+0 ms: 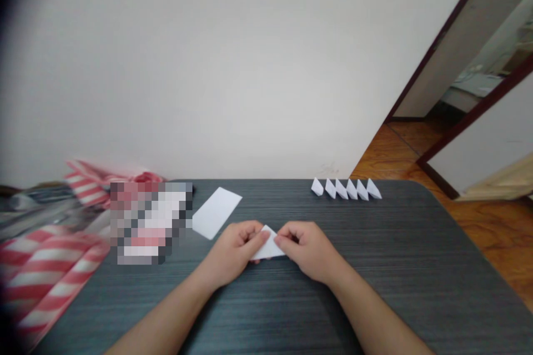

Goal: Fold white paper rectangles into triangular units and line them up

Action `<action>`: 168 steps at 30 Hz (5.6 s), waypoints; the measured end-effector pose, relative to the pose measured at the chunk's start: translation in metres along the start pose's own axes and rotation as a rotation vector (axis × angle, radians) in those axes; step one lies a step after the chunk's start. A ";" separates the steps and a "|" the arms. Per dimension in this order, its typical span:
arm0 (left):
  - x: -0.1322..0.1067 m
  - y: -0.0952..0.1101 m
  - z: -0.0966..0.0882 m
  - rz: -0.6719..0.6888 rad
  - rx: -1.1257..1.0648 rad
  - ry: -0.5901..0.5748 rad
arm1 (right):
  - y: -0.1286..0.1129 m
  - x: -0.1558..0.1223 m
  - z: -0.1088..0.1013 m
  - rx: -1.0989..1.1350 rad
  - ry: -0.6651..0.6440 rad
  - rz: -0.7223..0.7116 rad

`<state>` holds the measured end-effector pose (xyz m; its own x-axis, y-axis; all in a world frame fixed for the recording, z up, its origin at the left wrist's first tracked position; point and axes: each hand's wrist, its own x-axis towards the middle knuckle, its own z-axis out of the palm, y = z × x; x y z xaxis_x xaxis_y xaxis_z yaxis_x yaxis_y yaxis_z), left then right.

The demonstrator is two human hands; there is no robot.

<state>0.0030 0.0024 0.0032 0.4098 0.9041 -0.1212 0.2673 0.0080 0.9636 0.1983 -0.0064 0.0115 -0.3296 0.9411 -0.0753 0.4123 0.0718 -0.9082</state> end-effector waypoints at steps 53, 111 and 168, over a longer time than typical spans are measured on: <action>-0.004 0.012 -0.002 0.013 0.036 -0.071 | -0.004 -0.003 0.001 -0.191 0.145 -0.231; -0.005 0.018 -0.003 0.023 -0.004 -0.056 | -0.007 -0.002 0.001 0.102 -0.048 0.039; -0.004 0.009 -0.002 -0.025 -0.108 -0.032 | -0.002 -0.003 -0.001 0.152 0.015 0.060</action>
<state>0.0017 0.0000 0.0126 0.4327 0.8888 -0.1511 0.1831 0.0775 0.9800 0.1990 -0.0091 0.0135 -0.2952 0.9471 -0.1257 0.2973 -0.0340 -0.9542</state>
